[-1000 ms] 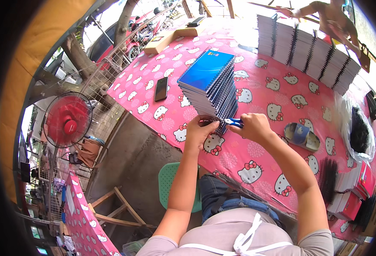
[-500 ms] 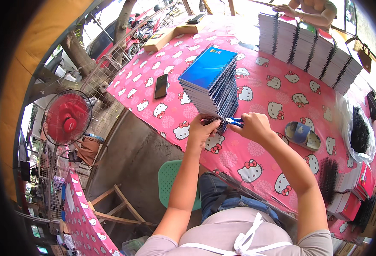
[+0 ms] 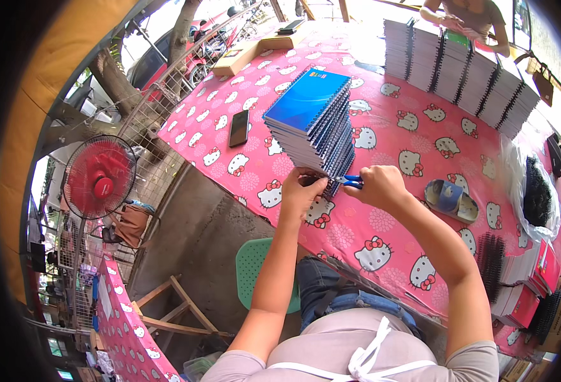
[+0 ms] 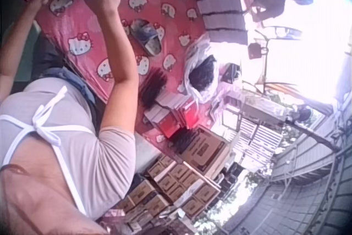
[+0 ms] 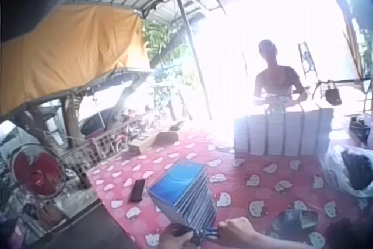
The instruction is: The person assembles notebooks by aligning stacks of blue and pink covers, inserting black wire spiral bindings through pre-punched holes by hand, and using a blue handheld tool to trim or secure the ends of the wire.
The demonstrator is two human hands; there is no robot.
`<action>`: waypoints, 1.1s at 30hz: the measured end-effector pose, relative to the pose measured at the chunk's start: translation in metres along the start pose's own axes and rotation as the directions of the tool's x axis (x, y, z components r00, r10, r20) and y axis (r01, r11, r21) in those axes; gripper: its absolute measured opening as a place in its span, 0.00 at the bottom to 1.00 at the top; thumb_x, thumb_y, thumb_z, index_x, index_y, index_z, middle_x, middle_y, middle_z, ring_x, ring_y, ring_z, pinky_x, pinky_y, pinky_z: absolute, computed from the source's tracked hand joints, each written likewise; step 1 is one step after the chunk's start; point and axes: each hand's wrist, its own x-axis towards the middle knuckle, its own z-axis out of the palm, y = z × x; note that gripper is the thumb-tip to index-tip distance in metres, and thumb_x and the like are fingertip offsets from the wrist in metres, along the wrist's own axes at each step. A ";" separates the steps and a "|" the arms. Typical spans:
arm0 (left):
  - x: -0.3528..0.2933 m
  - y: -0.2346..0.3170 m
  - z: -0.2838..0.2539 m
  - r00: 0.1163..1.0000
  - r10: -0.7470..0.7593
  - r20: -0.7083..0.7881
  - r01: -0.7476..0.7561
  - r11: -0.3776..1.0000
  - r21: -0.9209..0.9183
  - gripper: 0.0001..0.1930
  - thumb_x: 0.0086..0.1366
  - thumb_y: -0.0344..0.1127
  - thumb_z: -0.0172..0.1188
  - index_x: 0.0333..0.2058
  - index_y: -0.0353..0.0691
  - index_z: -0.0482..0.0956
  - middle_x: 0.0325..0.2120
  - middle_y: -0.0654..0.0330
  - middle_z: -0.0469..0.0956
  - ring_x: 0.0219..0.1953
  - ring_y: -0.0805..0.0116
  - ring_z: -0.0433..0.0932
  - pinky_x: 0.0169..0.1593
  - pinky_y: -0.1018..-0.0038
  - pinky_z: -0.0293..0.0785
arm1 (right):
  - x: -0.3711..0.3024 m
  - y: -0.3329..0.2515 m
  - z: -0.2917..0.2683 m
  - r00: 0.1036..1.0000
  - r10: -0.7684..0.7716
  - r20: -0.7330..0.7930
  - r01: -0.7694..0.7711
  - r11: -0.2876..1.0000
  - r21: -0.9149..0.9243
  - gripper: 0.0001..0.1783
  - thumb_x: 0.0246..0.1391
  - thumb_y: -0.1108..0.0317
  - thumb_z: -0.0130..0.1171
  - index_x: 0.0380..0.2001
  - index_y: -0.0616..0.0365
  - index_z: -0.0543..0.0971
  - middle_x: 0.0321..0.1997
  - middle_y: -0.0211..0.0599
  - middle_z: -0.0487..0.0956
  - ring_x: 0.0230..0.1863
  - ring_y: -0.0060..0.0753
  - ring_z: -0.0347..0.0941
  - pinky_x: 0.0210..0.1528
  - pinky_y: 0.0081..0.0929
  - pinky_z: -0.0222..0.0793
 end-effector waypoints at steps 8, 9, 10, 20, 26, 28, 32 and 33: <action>-0.003 0.002 0.005 0.998 -0.062 0.001 0.062 0.998 0.018 0.19 0.53 0.26 0.69 0.41 0.32 0.71 0.26 0.57 0.78 0.23 0.76 0.76 0.23 0.82 0.71 | 0.008 0.025 0.034 0.779 -0.305 -0.547 0.208 0.950 -0.234 0.29 0.44 0.38 0.60 0.25 0.58 0.80 0.23 0.38 0.79 0.23 0.39 0.78 0.28 0.35 0.75; -0.002 -0.004 0.003 1.000 -0.025 0.008 0.025 0.999 0.021 0.18 0.53 0.26 0.69 0.41 0.33 0.71 0.26 0.57 0.78 0.22 0.76 0.76 0.23 0.82 0.72 | 0.007 0.019 0.035 0.880 -0.209 -0.426 0.167 0.977 -0.135 0.29 0.44 0.38 0.60 0.25 0.58 0.80 0.23 0.38 0.79 0.23 0.39 0.78 0.28 0.36 0.75; -0.001 -0.008 0.001 0.999 -0.030 0.014 0.030 1.000 -0.011 0.19 0.52 0.26 0.69 0.41 0.33 0.72 0.26 0.57 0.78 0.22 0.76 0.76 0.23 0.82 0.71 | 0.005 0.013 0.032 0.952 -0.118 -0.282 0.108 0.993 -0.048 0.29 0.44 0.38 0.61 0.24 0.58 0.80 0.23 0.38 0.79 0.24 0.39 0.79 0.28 0.36 0.75; -0.003 -0.005 0.005 0.993 -0.113 0.014 0.114 0.993 -0.037 0.19 0.51 0.26 0.70 0.40 0.33 0.72 0.25 0.58 0.78 0.19 0.75 0.74 0.19 0.80 0.69 | 0.007 0.029 0.042 0.776 -0.305 -0.553 0.214 0.951 -0.224 0.28 0.44 0.39 0.60 0.21 0.57 0.80 0.22 0.39 0.79 0.24 0.41 0.78 0.27 0.37 0.73; 0.000 -0.017 -0.007 0.994 -0.113 0.010 0.114 0.992 -0.059 0.19 0.51 0.25 0.70 0.41 0.33 0.71 0.26 0.57 0.78 0.19 0.75 0.74 0.19 0.79 0.70 | 0.001 0.011 0.029 0.999 -0.025 -0.032 0.025 1.000 0.000 0.30 0.45 0.37 0.60 0.26 0.59 0.80 0.26 0.41 0.80 0.28 0.40 0.78 0.33 0.36 0.73; 0.001 -0.014 -0.009 0.987 -0.158 -0.017 0.157 0.986 -0.060 0.19 0.51 0.25 0.70 0.41 0.33 0.71 0.25 0.57 0.78 0.19 0.75 0.74 0.19 0.79 0.70 | -0.001 0.025 0.041 0.921 -0.161 -0.354 0.145 0.987 -0.072 0.30 0.45 0.38 0.60 0.21 0.58 0.80 0.21 0.40 0.79 0.24 0.41 0.78 0.29 0.36 0.73; -0.003 -0.010 0.010 0.992 -0.126 -0.024 0.126 0.992 -0.007 0.19 0.52 0.27 0.70 0.40 0.34 0.72 0.24 0.59 0.77 0.18 0.76 0.74 0.19 0.79 0.70 | 0.010 0.034 0.049 0.663 -0.356 -0.659 0.247 0.935 -0.256 0.29 0.45 0.39 0.60 0.16 0.59 0.79 0.16 0.39 0.78 0.20 0.42 0.78 0.26 0.38 0.74; -0.003 -0.015 0.011 0.995 -0.100 -0.010 0.099 0.995 -0.016 0.19 0.52 0.27 0.70 0.40 0.34 0.72 0.24 0.59 0.77 0.18 0.76 0.73 0.19 0.80 0.70 | 0.010 0.030 0.050 0.807 -0.264 -0.528 0.210 0.964 -0.161 0.29 0.44 0.40 0.60 0.17 0.59 0.79 0.17 0.39 0.78 0.21 0.41 0.78 0.27 0.38 0.74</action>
